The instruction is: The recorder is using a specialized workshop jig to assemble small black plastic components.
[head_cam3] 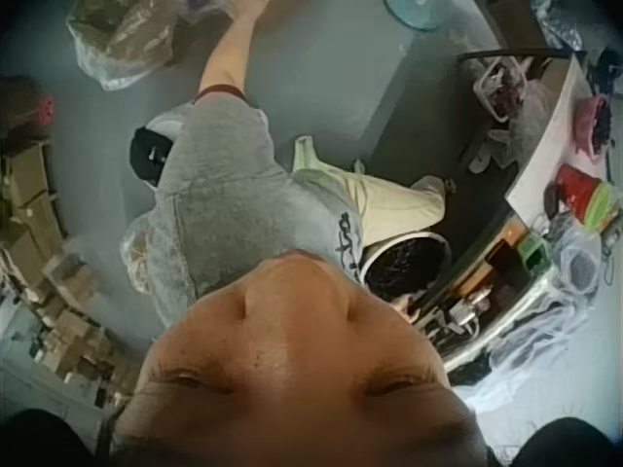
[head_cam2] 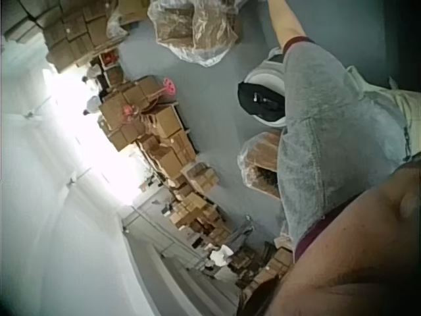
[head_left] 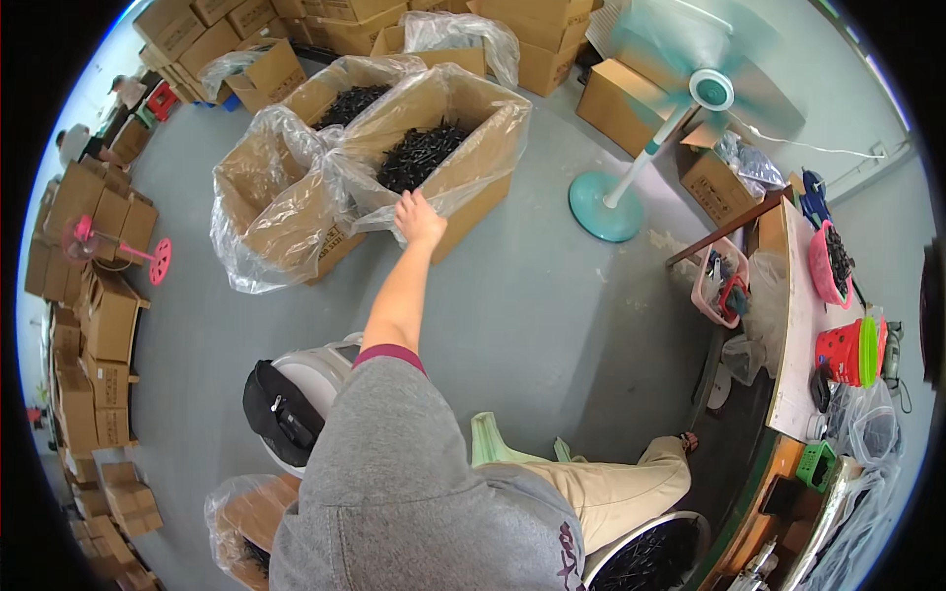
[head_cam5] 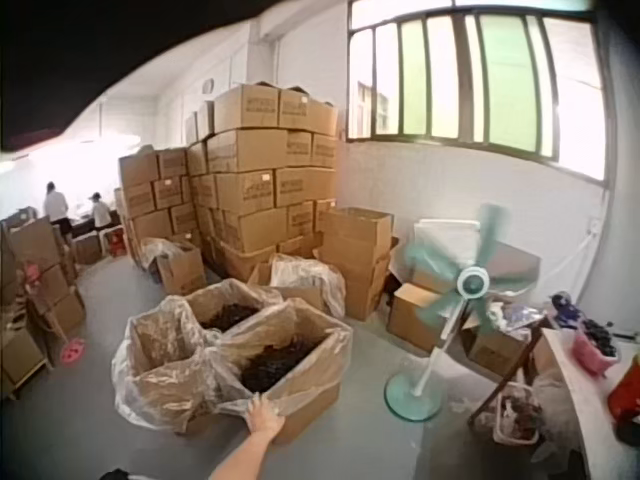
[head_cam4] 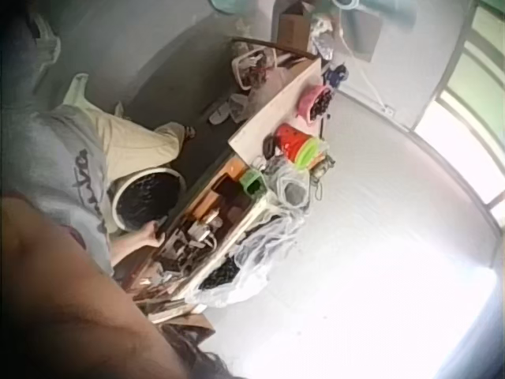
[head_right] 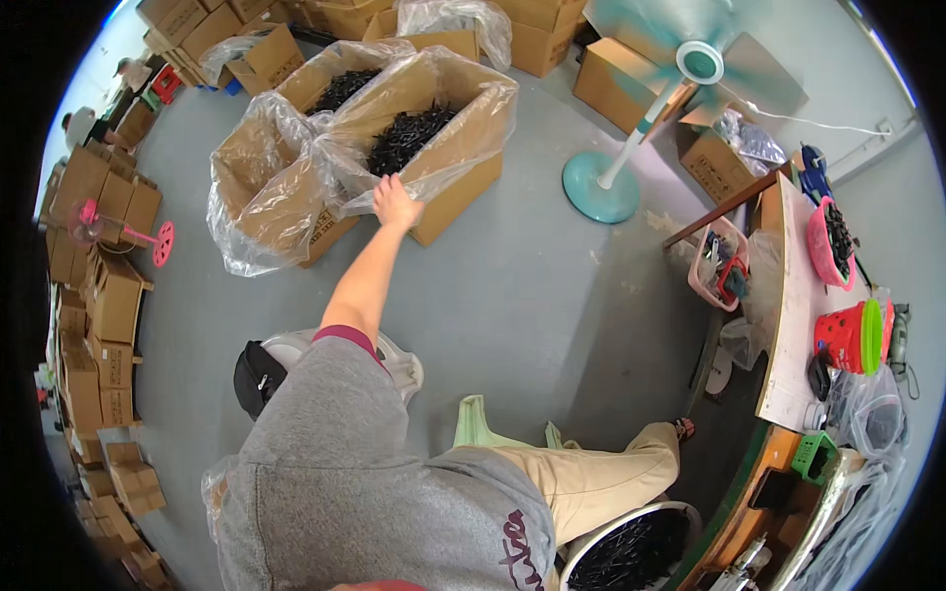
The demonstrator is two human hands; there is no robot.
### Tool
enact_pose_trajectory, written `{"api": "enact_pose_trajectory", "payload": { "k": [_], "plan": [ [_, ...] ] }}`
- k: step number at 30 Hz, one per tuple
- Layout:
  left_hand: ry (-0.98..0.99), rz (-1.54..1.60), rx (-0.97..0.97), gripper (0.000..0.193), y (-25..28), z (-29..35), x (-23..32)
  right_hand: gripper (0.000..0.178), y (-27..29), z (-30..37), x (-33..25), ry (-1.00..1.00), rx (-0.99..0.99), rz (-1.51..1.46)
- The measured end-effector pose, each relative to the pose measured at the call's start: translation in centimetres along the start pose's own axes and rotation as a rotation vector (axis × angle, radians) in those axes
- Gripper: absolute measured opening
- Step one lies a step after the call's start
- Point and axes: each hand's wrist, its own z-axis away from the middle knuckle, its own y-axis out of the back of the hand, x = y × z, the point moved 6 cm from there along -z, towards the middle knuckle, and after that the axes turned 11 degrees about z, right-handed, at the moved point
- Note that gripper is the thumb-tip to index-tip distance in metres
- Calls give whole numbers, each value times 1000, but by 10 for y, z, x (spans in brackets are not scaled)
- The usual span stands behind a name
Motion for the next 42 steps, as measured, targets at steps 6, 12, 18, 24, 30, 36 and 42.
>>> {"api": "enact_pose_trajectory", "payload": {
  "k": [6, 12, 18, 24, 30, 36, 42],
  "plan": [
    [70, -61, -129, 87, -11, -54, -15, 17, -6, 22, -4, 31, 50, 20],
    [279, -163, -328, 105, -30, -77, -25, 18, -6, 35, -9, 53, 102, 32],
    [194, -260, -393, 72, -47, -95, -40, 18, -12, 37, -10, 78, 123, 44],
    [99, -377, -245, 32, -59, -92, -52, 18, -19, 39, -21, 114, 151, 63],
    [-40, -316, -225, 30, -63, -98, -37, 19, -35, 51, -22, 125, 158, 100],
    [-132, -507, -413, 29, -86, -97, -18, 19, -32, 56, -27, 130, 180, 122],
    [-327, -663, -578, 30, -105, -66, 0, 23, -27, 53, -28, 171, 207, 121]
  ]
}}
